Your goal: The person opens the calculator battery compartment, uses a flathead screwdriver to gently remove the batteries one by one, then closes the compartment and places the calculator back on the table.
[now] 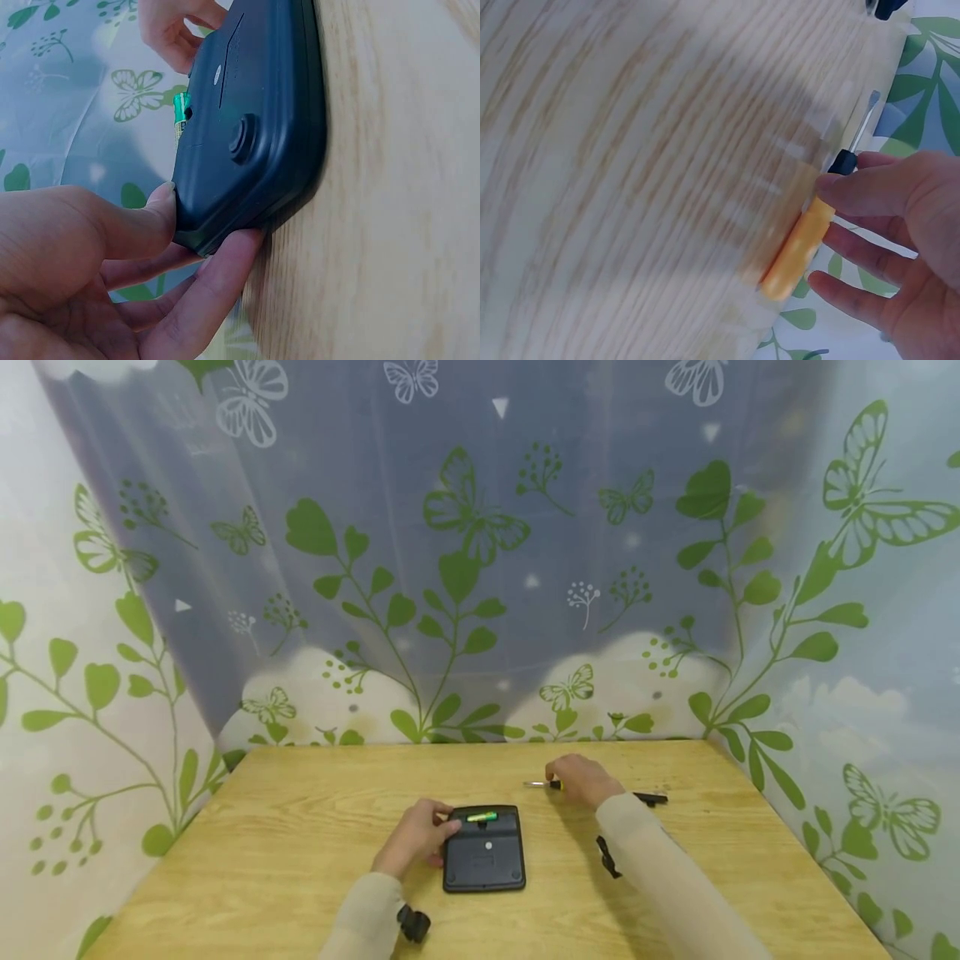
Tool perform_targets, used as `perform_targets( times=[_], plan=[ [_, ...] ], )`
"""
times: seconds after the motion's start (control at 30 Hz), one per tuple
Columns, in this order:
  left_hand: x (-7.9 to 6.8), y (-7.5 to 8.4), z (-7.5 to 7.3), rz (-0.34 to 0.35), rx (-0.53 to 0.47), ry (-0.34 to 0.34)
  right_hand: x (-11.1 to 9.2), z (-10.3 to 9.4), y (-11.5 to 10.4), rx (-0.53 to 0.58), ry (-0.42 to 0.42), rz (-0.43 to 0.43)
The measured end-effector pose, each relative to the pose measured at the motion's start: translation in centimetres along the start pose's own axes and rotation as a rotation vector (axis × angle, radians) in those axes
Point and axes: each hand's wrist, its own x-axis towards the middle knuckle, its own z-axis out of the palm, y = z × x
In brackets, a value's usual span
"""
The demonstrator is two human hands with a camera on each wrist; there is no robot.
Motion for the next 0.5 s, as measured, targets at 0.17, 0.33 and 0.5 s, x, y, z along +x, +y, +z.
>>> perform_targets(
  times=[0.17,0.33,0.5],
  plan=[
    [-0.02,0.03,-0.02,-0.004,-0.002,0.000,0.01,-0.40,-0.24,-0.005,0.000,-0.006],
    [0.01,0.08,-0.03,-0.003,-0.001,0.001,0.20,-0.66,-0.43,-0.008,0.014,-0.002],
    [-0.12,0.10,-0.02,-0.004,0.002,0.000,0.32,-0.89,-0.80,-0.023,0.069,-0.014]
  ],
)
